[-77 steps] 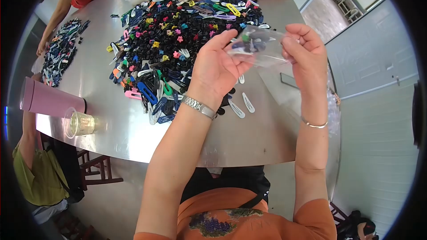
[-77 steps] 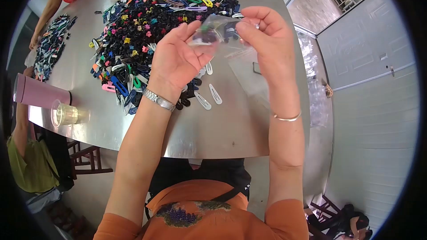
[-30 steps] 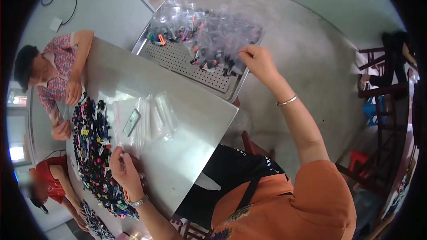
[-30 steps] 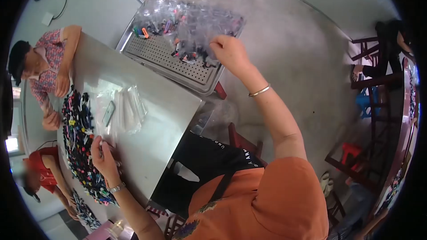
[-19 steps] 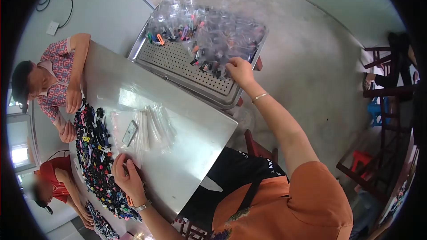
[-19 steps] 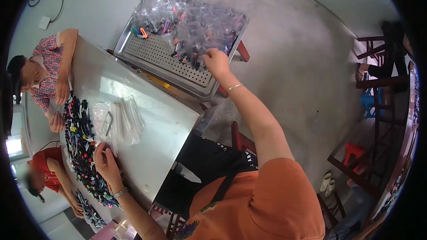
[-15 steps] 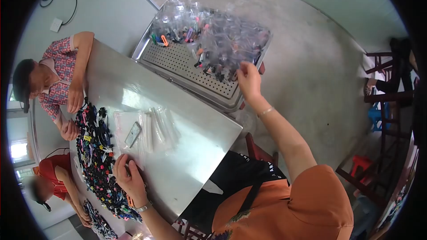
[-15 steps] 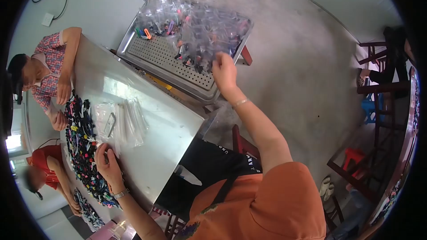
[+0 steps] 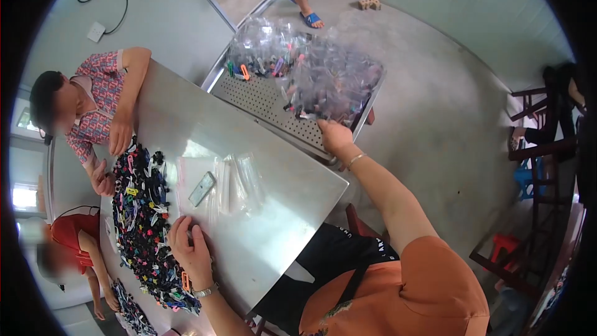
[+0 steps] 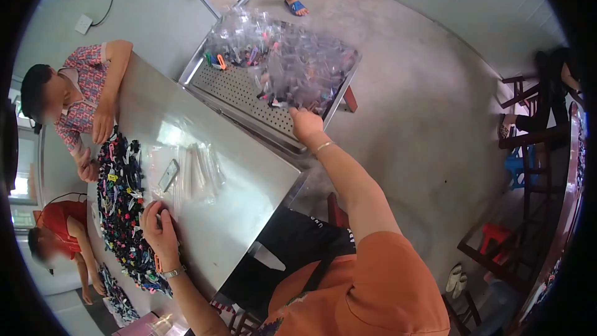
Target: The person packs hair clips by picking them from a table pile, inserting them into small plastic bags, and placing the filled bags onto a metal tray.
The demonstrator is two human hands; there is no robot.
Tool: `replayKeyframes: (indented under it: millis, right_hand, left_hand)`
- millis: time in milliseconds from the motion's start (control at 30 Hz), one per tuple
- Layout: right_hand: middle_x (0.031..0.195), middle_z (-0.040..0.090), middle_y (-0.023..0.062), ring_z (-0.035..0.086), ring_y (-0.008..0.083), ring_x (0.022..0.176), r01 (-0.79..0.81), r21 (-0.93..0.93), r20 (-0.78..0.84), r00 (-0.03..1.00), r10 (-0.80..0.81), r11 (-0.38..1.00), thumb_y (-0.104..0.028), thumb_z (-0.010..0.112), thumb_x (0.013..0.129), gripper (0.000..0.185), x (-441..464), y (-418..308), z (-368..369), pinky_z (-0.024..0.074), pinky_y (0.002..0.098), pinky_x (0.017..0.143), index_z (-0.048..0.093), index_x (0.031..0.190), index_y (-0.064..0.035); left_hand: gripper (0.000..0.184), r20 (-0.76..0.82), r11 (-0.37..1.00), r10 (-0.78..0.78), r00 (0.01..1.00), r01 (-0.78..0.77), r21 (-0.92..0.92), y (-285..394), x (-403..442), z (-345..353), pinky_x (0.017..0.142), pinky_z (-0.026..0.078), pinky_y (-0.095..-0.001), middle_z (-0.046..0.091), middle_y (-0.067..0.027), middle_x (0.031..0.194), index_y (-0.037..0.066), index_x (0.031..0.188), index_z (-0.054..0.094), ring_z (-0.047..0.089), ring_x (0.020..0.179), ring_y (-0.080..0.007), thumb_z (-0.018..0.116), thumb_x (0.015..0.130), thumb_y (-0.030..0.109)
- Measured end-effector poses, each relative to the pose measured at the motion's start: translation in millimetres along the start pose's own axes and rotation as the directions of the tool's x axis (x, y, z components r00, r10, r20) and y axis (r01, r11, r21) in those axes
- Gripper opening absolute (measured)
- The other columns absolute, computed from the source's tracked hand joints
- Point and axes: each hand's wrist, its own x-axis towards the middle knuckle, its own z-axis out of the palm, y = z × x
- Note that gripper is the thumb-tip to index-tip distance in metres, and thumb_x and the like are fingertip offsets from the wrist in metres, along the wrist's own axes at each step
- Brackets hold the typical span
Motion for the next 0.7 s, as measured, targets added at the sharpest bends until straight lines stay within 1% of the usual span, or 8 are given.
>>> replayKeyframes:
  millis: [133,267,333,367,400,467,500,700]
  right_hand:
    - [0.094,0.065,0.0146,0.063,0.0335,0.090,0.166,0.092,0.080,0.982,-0.173,0.982,-0.019,0.055,0.081,0.023,-4.2,9.3,0.7,0.0506,0.0427,0.077,0.064,0.102,-0.0164]
    - [0.092,0.066,0.0146,0.063,0.0331,0.086,0.314,0.334,-0.213,0.944,-0.253,0.889,-0.016,0.060,0.080,0.021,-34.8,10.9,-7.7,0.0507,0.0407,0.077,0.067,0.100,-0.0113]
    - [0.092,0.066,0.0152,0.063,0.0340,0.086,0.315,0.385,-0.221,0.944,-0.244,0.868,-0.016,0.058,0.081,0.020,-59.8,14.9,-18.9,0.0509,0.0417,0.076,0.067,0.098,-0.0109]
    - [0.093,0.065,0.0158,0.063,0.0349,0.086,0.301,0.455,-0.205,0.951,-0.231,0.838,-0.017,0.057,0.082,0.019,-73.7,17.6,-22.2,0.0512,0.0426,0.075,0.067,0.097,-0.0105]
    - [0.093,0.065,0.0158,0.063,0.0349,0.086,0.311,0.445,-0.218,0.947,-0.235,0.840,-0.017,0.057,0.082,0.019,-89.7,18.0,-28.6,0.0512,0.0426,0.075,0.067,0.097,-0.0105]
    - [0.090,0.066,0.0159,0.062,0.0349,0.085,0.194,0.467,-0.110,0.981,-0.161,0.863,-0.015,0.059,0.082,0.017,-123.8,22.8,-39.7,0.0508,0.0425,0.075,0.068,0.095,-0.0094]
    - [0.090,0.066,0.0156,0.063,0.0348,0.085,0.225,0.481,-0.131,0.974,-0.185,0.847,-0.015,0.059,0.082,0.017,-140.0,29.7,-36.2,0.0509,0.0421,0.075,0.068,0.095,-0.0093]
    - [0.093,0.066,0.0136,0.062,0.0333,0.089,0.323,0.338,-0.171,0.945,-0.279,0.884,-0.014,0.059,0.082,0.016,-236.4,57.2,-41.4,0.0507,0.0397,0.079,0.068,0.096,-0.0106]
  left_hand:
    - [0.021,-0.095,0.997,0.077,0.992,-0.076,0.014,-0.6,-1.7,0.6,0.089,0.043,-0.0382,0.062,-0.0141,0.108,0.000,0.102,0.063,0.056,0.101,-0.0304,0.060,0.082,0.004]
    - [0.020,-0.109,0.996,0.052,0.993,-0.060,-0.065,-5.2,-4.0,1.7,0.090,0.042,-0.0403,0.062,-0.0163,0.104,-0.001,0.099,0.063,0.055,0.098,-0.0326,0.059,0.081,0.005]
    - [0.019,-0.118,0.993,-0.009,0.993,-0.005,-0.122,-5.8,-7.0,-0.1,0.088,0.044,-0.0394,0.062,-0.0160,0.102,-0.002,0.099,0.063,0.056,0.096,-0.0320,0.059,0.081,0.004]
    - [0.018,-0.210,0.991,0.029,0.977,-0.055,-0.119,-6.4,-8.8,-0.1,0.083,0.045,-0.0388,0.063,-0.0151,0.098,-0.002,0.098,0.062,0.057,0.092,-0.0316,0.057,0.081,-0.001]
    - [0.018,-0.223,0.990,0.032,0.974,-0.062,-0.128,-7.6,-10.3,-3.1,0.083,0.045,-0.0388,0.063,-0.0151,0.098,-0.002,0.098,0.062,0.057,0.092,-0.0316,0.057,0.081,-0.001]
    - [0.019,-0.431,0.983,0.166,0.887,-0.185,-0.004,-8.3,-12.5,-10.0,0.078,0.047,-0.0373,0.063,-0.0158,0.094,-0.003,0.098,0.063,0.059,0.087,-0.0299,0.055,0.082,-0.007]
    - [0.021,-0.509,0.964,0.250,0.824,-0.259,0.055,-4.4,-11.8,-15.7,0.074,0.048,-0.0369,0.063,-0.0153,0.092,-0.003,0.097,0.063,0.060,0.084,-0.0293,0.053,0.080,-0.011]
    - [0.022,-0.655,0.934,0.270,0.706,-0.356,0.000,-13.7,-14.7,-31.6,0.068,0.049,-0.0362,0.064,-0.0150,0.089,-0.002,0.095,0.064,0.061,0.078,-0.0307,0.053,0.078,-0.012]
